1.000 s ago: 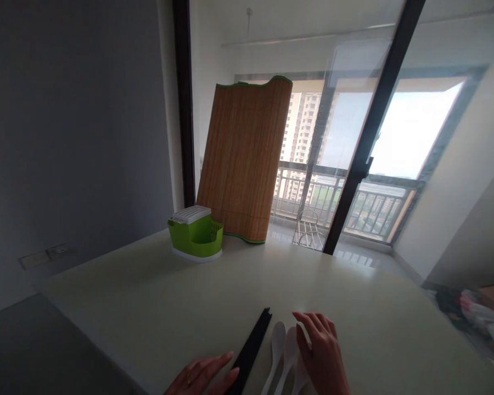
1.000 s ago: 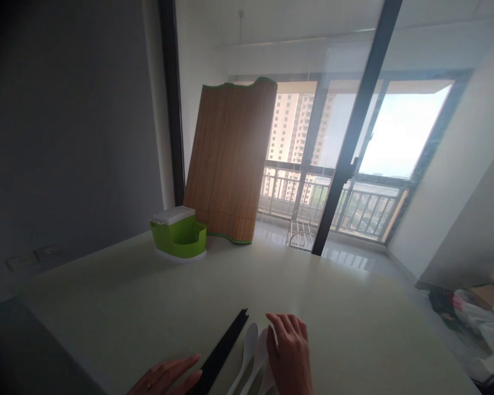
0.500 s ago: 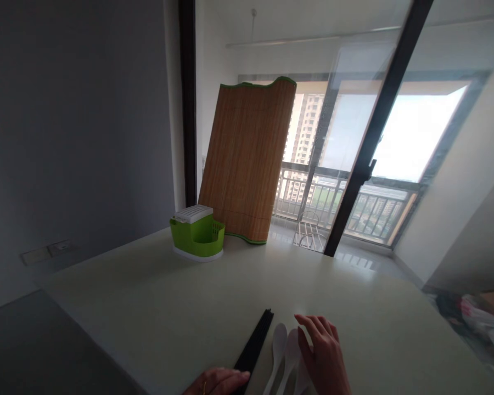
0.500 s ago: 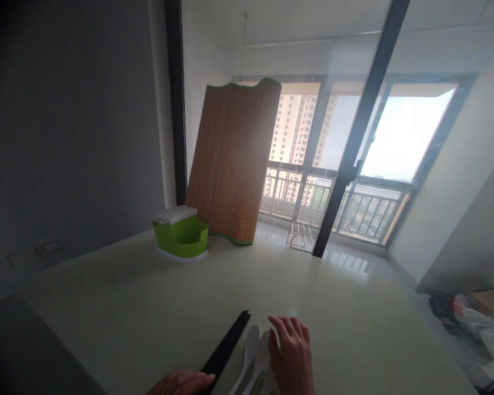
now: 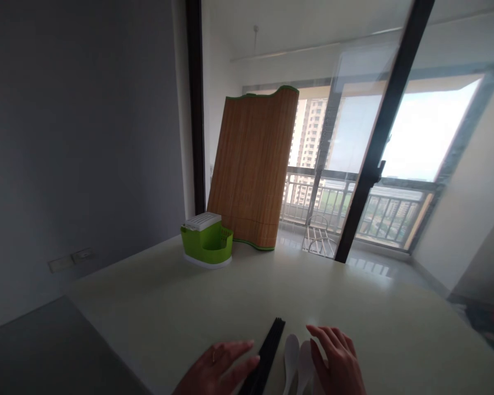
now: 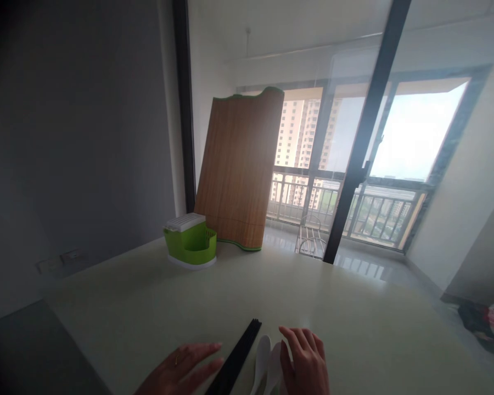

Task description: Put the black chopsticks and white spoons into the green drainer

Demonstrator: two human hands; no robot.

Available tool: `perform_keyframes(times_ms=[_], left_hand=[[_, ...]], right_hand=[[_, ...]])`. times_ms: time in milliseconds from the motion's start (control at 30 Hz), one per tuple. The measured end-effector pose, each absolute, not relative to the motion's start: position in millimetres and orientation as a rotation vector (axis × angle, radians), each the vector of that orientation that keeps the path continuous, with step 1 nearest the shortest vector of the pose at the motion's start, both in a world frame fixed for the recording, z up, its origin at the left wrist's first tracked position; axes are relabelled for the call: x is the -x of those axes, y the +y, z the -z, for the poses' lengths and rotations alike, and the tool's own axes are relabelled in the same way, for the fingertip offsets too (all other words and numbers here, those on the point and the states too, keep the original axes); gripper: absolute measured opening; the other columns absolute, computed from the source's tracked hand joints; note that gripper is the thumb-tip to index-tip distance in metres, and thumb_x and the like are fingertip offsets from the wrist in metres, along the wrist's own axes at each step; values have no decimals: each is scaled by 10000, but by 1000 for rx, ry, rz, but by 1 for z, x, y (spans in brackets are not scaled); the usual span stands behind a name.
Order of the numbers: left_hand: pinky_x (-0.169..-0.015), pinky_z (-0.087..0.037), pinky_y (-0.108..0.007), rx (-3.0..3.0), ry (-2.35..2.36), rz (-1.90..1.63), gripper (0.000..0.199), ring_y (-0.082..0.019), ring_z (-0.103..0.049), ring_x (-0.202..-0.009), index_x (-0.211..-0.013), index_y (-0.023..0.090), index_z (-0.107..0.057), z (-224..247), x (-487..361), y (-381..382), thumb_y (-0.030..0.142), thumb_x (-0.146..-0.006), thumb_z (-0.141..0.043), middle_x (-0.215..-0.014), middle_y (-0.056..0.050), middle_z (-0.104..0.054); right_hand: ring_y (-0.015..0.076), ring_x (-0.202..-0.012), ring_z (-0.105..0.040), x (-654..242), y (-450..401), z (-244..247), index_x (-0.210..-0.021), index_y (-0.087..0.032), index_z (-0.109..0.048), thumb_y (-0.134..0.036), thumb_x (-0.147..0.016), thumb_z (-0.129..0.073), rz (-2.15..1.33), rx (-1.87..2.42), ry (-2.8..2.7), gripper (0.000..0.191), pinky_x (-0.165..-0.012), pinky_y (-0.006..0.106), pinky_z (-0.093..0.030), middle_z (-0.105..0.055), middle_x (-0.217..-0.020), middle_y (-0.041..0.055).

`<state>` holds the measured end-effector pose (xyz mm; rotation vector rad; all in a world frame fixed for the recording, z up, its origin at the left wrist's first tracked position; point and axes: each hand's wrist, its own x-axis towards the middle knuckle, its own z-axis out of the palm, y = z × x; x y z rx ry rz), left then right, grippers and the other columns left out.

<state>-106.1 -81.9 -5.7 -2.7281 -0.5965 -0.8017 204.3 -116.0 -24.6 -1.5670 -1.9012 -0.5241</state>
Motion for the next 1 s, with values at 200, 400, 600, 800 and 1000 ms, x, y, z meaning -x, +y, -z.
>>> perform_keyframes(times_ms=[200,400,600,800,1000], left_hand=[[-981,-427,-320,2543,-1330,795,424,-186,-496,-1182,-1331,241,-435,-51,124,10,386,-942,-350,-1318,-50,-527],[-916,-425,-342,2360,-1661,520,399,-245,-491,-1153,-1258,122,-491,-69,139,100,288,-920,-362,-1257,-117,-530],[-847,-437,-364,2413,-1636,427,295,-257,-550,-1006,-1050,78,-600,-66,136,129,166,-874,-381,-1062,-137,-583],[-822,-437,-325,2457,-1506,448,270,-219,-540,-997,-891,151,-616,-70,92,118,118,-875,-349,-960,-81,-603],[-773,-462,-339,2555,-1304,451,277,-245,-567,-974,-905,137,-636,-66,6,77,82,-856,-368,-963,-122,-632]], right_hand=[[131,-820,-648,-216,-107,32,-1085,-278,-550,-310,-842,-553,698,1474,-1966,245,-738,284,-482,-699,-909,-52],[136,-835,-641,-215,-108,29,-1089,-272,-544,-296,-846,-547,688,1509,-1917,244,-752,294,-476,-693,-919,-46],[135,-855,-626,-214,-112,23,-1093,-282,-537,-247,-863,-515,592,1588,-1846,234,-783,309,-458,-681,-934,-45],[147,-844,-628,-217,-110,21,-1072,-272,-561,-247,-867,-499,608,1590,-1810,216,-778,314,-457,-682,-920,-24],[144,-810,-616,-218,-111,18,-1060,-251,-570,-226,-874,-487,645,1530,-1722,205,-780,313,-426,-680,-885,-16]])
